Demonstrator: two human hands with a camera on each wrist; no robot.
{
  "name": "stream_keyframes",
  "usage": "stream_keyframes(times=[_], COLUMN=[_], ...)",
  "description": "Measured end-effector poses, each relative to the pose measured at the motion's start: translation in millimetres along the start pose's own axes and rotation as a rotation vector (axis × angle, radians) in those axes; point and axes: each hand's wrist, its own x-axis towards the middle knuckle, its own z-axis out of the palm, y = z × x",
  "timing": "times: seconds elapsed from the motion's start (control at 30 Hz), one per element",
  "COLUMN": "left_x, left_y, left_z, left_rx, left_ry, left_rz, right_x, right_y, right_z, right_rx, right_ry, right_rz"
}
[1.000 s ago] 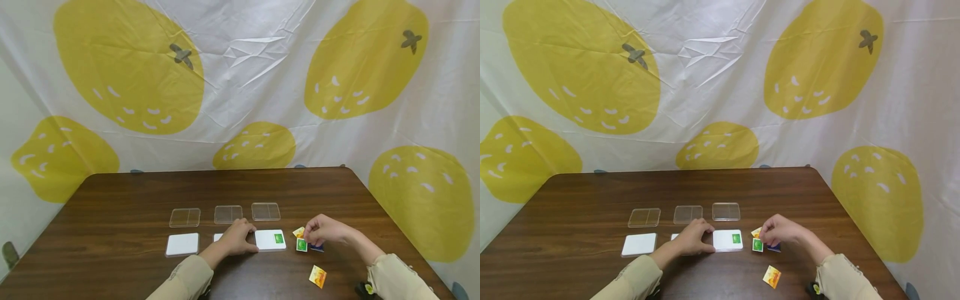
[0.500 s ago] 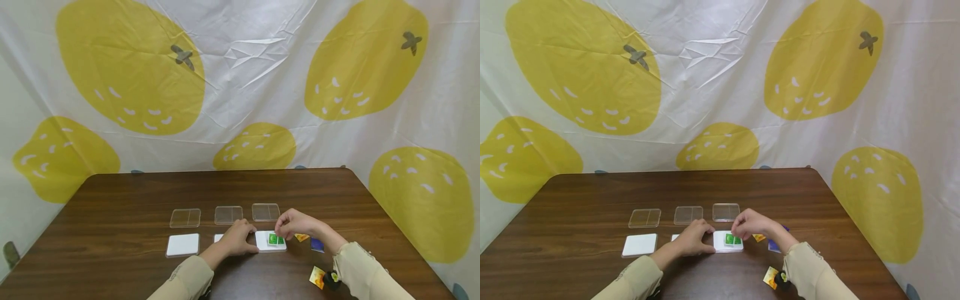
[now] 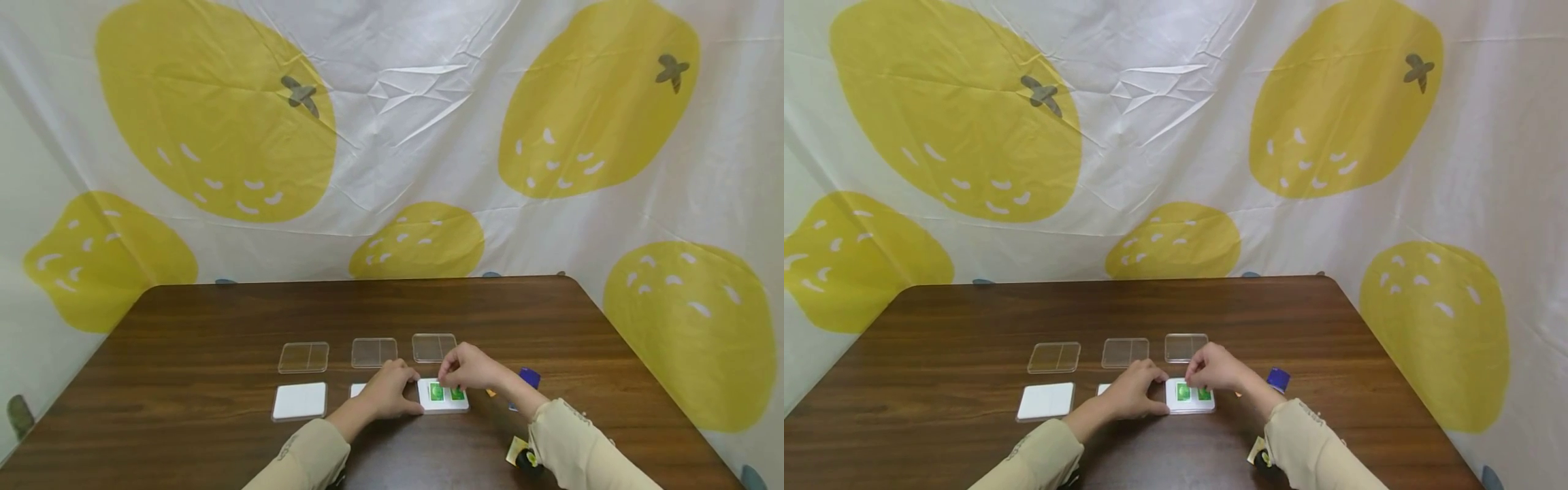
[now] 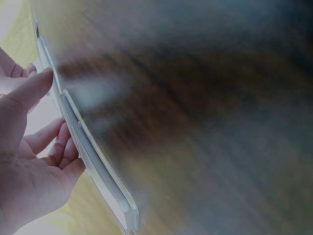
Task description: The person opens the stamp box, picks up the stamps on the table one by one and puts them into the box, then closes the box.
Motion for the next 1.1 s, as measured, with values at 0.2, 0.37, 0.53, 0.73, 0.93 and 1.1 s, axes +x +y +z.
stream_keyframes(times=[0.2,0.37,0.53,0.73,0.93,1.1], left_x=[-0.3,-0.1,0.5,1.0,1.1,1.2], left_y=[0.9,1.1,1.0,1.1,-1.1,-4.5], left_z=[-0.3,0.2,0.1,-0.7,0.4,-2.4], left_rx=[0.008,0.012,0.005,0.012,0.003,-0.033], left_ry=[0.003,0.000,-0.009,-0.008,-0.008,-0.036], left_rz=[0.003,-0.003,-0.018,-0.017,-0.009,0.017], right_x=[0.5,0.6,0.1,-0.7,-1.3,-2.8], right_y=[2.1,4.0,3.4,0.9,-3.9,-5.4], right_z=[7.3,12.2,17.5,22.6,26.1,27.0], right_rx=[-0.094,-0.137,-0.188,-0.288,-0.354,-0.309], right_ry=[0.077,0.113,0.170,0.245,0.262,0.284], right_rz=[-0.033,-0.075,-0.103,-0.117,-0.162,-0.177])
